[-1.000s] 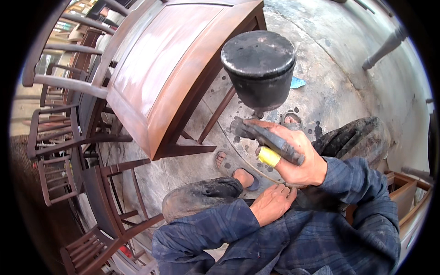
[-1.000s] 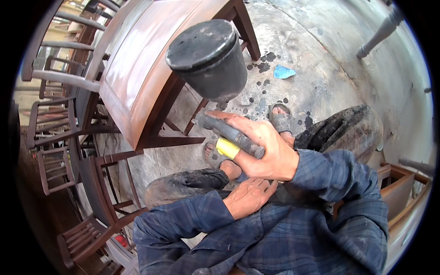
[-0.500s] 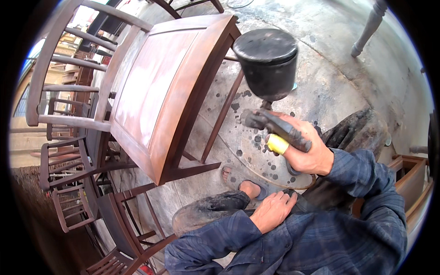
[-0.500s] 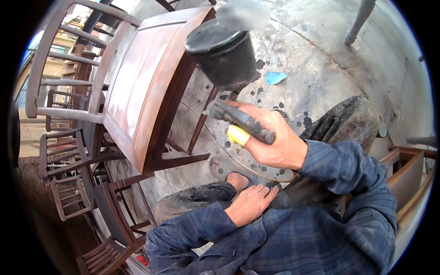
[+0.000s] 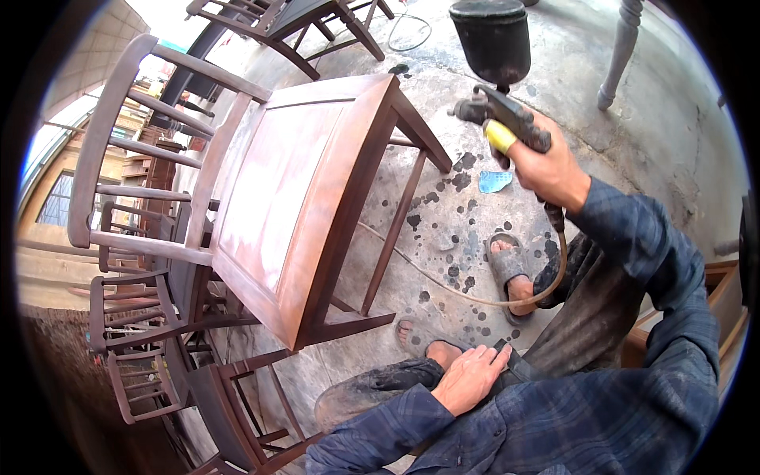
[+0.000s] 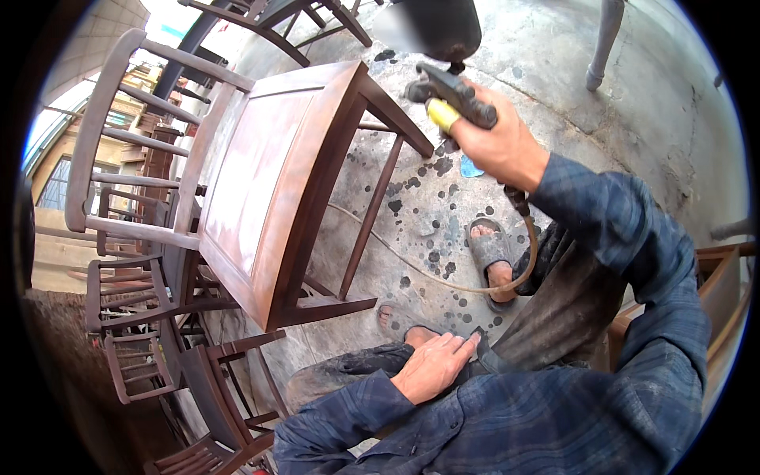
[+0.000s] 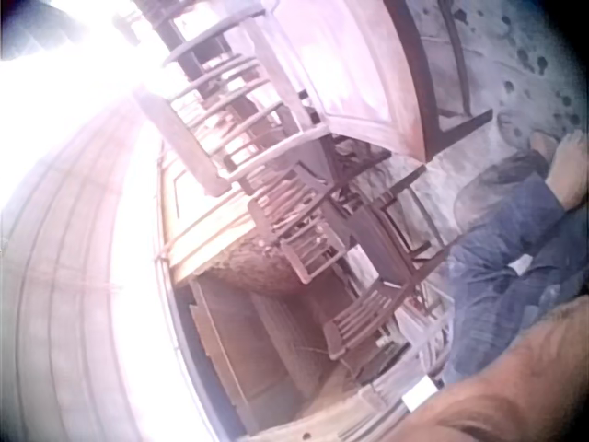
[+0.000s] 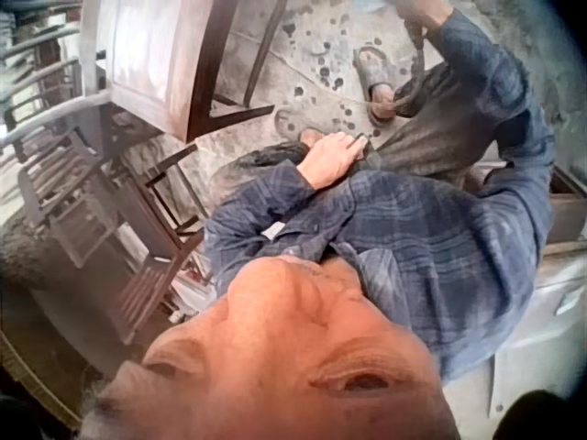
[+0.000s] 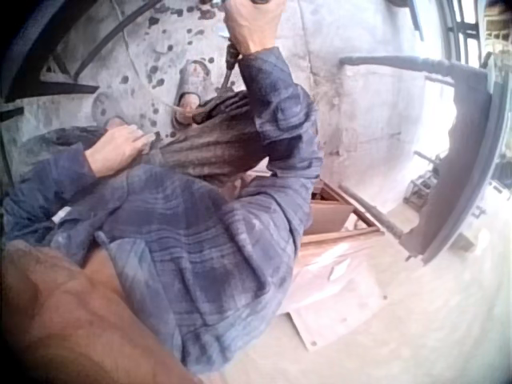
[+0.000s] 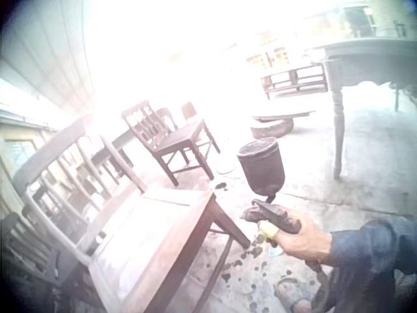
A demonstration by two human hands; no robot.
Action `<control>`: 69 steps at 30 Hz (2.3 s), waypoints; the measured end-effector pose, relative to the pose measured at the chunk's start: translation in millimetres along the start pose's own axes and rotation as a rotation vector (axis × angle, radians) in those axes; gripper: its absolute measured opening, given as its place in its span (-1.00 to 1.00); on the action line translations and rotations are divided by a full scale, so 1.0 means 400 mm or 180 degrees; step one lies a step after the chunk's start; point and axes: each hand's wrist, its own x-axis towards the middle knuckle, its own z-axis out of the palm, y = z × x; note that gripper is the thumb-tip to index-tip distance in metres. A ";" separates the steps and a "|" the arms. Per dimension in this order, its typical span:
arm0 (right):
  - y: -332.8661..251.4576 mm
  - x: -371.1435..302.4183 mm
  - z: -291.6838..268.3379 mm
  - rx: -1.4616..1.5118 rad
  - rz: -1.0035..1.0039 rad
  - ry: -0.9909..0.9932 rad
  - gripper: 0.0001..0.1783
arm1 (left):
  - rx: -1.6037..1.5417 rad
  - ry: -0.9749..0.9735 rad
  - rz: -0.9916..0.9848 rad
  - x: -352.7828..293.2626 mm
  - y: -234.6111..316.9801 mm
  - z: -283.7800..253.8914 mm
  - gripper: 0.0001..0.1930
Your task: The person spray paints a wooden chair using a handheld spray gun. They hold the chair with one hand and apply a coat of paint to the seat, backrest, and legs, rotating the chair to cover different sides.
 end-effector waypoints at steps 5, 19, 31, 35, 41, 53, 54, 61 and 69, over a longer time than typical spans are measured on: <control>-0.039 0.060 -0.022 -0.0314 -0.0244 0.0267 -0.71 | 0.0047 -0.0034 -0.0058 0.010 0.002 -0.007 -0.52; 0.104 -0.081 0.060 0.0299 0.0524 0.0331 -0.68 | 0.0005 -0.0007 0.0095 0.007 0.011 0.003 -0.54; 0.270 -0.085 0.089 -0.0065 0.0135 0.0092 -0.61 | 0.0262 0.0718 -0.0226 0.000 -0.032 -0.055 -0.55; 0.326 -0.084 -0.009 -0.0071 0.0658 0.0014 -0.62 | 0.0508 0.2565 -0.0844 -0.065 -0.130 -0.275 -0.56; 0.194 0.014 -0.088 -0.0588 -0.0766 -0.0155 -0.68 | 0.1495 0.3836 -0.1890 -0.352 -0.259 -0.410 -0.62; 0.054 -0.035 -0.149 -0.0364 0.0282 0.0547 -0.72 | 0.2235 0.2127 -0.2298 -0.273 -0.308 -0.373 -0.15; 0.054 -0.035 -0.151 -0.0445 0.0245 0.0604 -0.71 | 0.2395 0.2016 -0.2373 -0.263 -0.295 -0.371 -0.22; 0.054 0.022 -0.053 -0.0716 -0.0084 0.0322 -0.66 | 0.2857 0.2235 -0.2577 -0.257 -0.358 -0.325 -0.34; 0.032 0.036 0.011 -0.0819 -0.0749 0.0070 -0.63 | 0.2140 0.2015 -0.2643 -0.251 -0.342 -0.391 -0.28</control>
